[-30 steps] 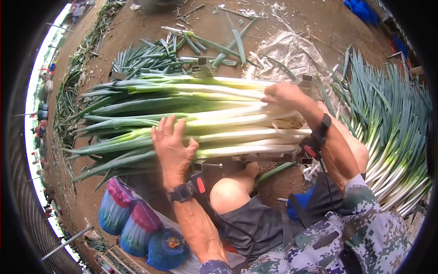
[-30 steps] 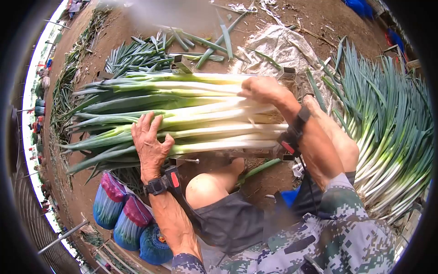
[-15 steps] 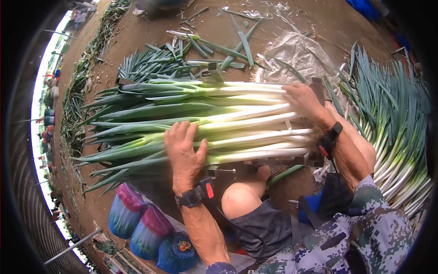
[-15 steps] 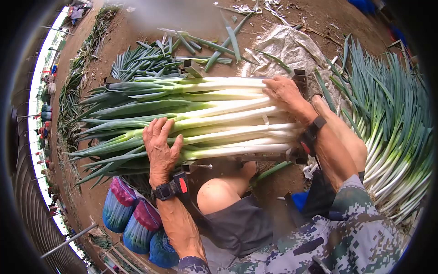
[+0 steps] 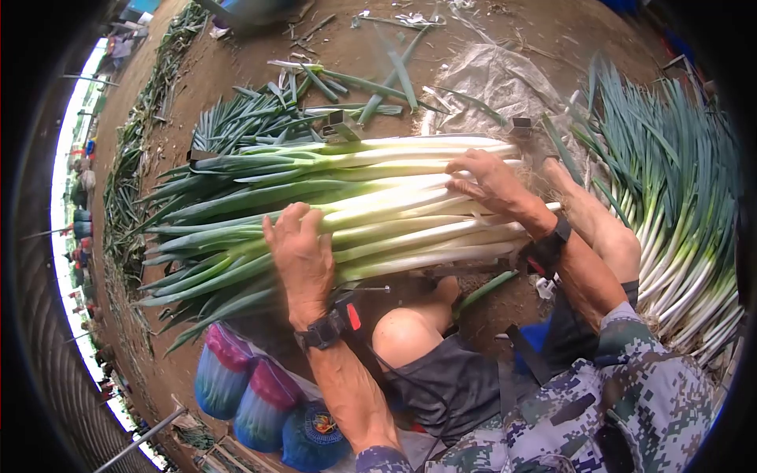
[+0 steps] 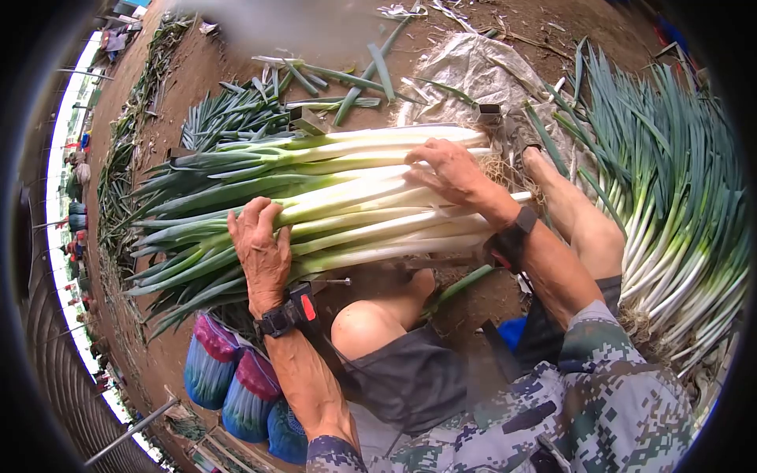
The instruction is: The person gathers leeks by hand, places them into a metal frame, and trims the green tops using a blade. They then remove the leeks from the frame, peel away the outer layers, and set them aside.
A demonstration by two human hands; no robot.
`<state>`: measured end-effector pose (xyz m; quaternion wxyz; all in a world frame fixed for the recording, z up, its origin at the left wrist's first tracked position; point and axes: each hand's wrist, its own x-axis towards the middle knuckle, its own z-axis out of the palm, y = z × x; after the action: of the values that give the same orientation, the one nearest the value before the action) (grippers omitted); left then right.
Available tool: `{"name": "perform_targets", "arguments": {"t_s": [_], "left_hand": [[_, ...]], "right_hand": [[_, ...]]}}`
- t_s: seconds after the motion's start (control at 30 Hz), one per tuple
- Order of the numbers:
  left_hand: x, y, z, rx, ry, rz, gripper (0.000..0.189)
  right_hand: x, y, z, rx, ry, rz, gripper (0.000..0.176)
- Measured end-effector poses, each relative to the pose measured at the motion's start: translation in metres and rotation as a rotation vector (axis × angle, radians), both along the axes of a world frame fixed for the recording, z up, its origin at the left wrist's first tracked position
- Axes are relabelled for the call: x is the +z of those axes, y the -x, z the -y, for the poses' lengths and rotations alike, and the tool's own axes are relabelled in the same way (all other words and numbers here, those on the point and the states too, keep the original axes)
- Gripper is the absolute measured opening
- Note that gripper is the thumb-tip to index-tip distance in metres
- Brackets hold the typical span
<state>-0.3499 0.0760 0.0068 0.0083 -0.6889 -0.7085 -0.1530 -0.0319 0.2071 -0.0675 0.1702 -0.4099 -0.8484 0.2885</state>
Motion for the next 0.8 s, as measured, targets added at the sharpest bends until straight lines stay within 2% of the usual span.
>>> {"name": "perform_targets", "arguments": {"t_s": [0.13, 0.17, 0.27, 0.3, 0.4, 0.43, 0.53, 0.57, 0.67, 0.7, 0.8], "left_hand": [[0.014, 0.005, 0.009, 0.016, -0.022, -0.026, 0.035], [0.016, 0.007, 0.013, 0.017, -0.007, -0.023, 0.034], [0.0, 0.011, 0.022, 0.039, 0.061, -0.02, 0.035], [-0.007, 0.01, 0.024, 0.05, 0.061, -0.01, 0.035], [-0.018, 0.01, 0.026, 0.046, 0.031, -0.001, 0.036], [-0.013, 0.009, 0.025, 0.033, 0.019, 0.005, 0.036], [0.011, 0.001, 0.014, 0.015, -0.073, -0.008, 0.035], [0.019, -0.002, 0.011, 0.015, -0.102, -0.029, 0.034], [0.018, 0.003, 0.004, 0.014, -0.108, -0.044, 0.033], [0.011, 0.004, 0.002, 0.007, -0.08, -0.049, 0.034], [0.002, 0.009, 0.004, -0.003, -0.096, -0.051, 0.037]], "right_hand": [[0.028, 0.005, -0.001, 0.025, -0.213, -0.04, 0.028], [0.035, 0.006, -0.002, 0.029, -0.243, 0.025, 0.028], [0.015, 0.004, -0.008, -0.081, -0.22, 0.17, 0.029], [0.014, 0.004, -0.008, -0.059, -0.132, 0.269, 0.033], [0.016, 0.002, -0.004, -0.085, -0.094, 0.163, 0.035], [0.024, -0.002, -0.004, -0.14, 0.064, 0.018, 0.037], [0.055, 0.002, -0.003, -0.216, 0.048, -0.092, 0.036], [0.059, 0.003, -0.003, -0.22, 0.111, -0.08, 0.034], [0.027, 0.015, -0.007, -0.125, -0.247, -0.044, 0.035], [0.026, 0.02, -0.006, -0.145, -0.508, 0.04, 0.037], [0.032, 0.017, 0.011, -0.016, -0.252, -0.112, 0.036]]}}
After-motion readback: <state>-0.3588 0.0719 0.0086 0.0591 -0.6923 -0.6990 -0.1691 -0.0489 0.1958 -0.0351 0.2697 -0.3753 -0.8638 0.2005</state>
